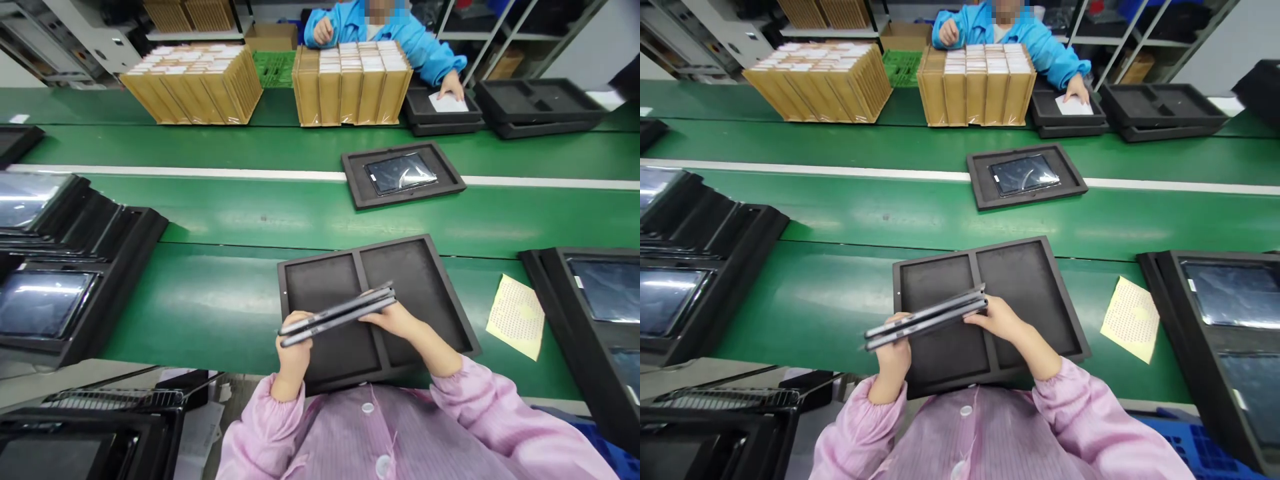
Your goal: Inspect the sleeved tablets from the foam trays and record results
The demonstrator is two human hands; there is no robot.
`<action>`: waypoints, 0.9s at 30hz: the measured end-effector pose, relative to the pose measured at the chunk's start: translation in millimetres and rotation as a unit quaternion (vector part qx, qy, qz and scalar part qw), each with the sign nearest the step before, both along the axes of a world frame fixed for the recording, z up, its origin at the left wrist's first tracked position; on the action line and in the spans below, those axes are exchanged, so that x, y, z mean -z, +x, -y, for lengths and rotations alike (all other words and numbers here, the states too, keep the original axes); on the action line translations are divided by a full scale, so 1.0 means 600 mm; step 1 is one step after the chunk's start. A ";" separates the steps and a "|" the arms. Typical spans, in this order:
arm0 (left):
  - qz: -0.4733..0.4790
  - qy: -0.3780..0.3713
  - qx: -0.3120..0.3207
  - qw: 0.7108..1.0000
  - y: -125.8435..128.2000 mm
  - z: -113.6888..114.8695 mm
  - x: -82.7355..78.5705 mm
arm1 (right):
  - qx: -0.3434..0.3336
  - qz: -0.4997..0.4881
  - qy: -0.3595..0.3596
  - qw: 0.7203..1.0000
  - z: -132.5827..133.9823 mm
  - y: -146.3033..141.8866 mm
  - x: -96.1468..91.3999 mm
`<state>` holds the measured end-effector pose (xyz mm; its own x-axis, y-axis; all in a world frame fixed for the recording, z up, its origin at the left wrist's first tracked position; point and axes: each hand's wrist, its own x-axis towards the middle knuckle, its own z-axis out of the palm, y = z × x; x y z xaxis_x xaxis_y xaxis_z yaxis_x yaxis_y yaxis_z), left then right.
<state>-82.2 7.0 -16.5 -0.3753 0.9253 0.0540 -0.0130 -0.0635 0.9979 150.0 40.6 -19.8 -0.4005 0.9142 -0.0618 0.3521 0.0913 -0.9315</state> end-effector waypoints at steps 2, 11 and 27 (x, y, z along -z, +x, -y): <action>0.003 -0.054 -0.076 0.996 0.007 -0.029 0.018 | 0.004 0.065 0.009 0.998 0.006 -0.008 -0.013; 0.024 -0.123 -0.062 0.990 0.103 -0.088 0.036 | 0.011 0.369 0.021 0.929 0.045 -0.103 -0.121; 0.045 -0.029 0.089 0.995 0.055 -0.127 -0.016 | 0.095 -0.168 -0.204 0.960 -0.114 -0.125 -0.060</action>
<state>-49.1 82.9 -6.7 -0.2070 0.9780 -0.0272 -0.1087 0.0046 0.9941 75.0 109.1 16.2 -0.2883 0.9002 -0.3265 -0.0010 -0.3413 -0.9400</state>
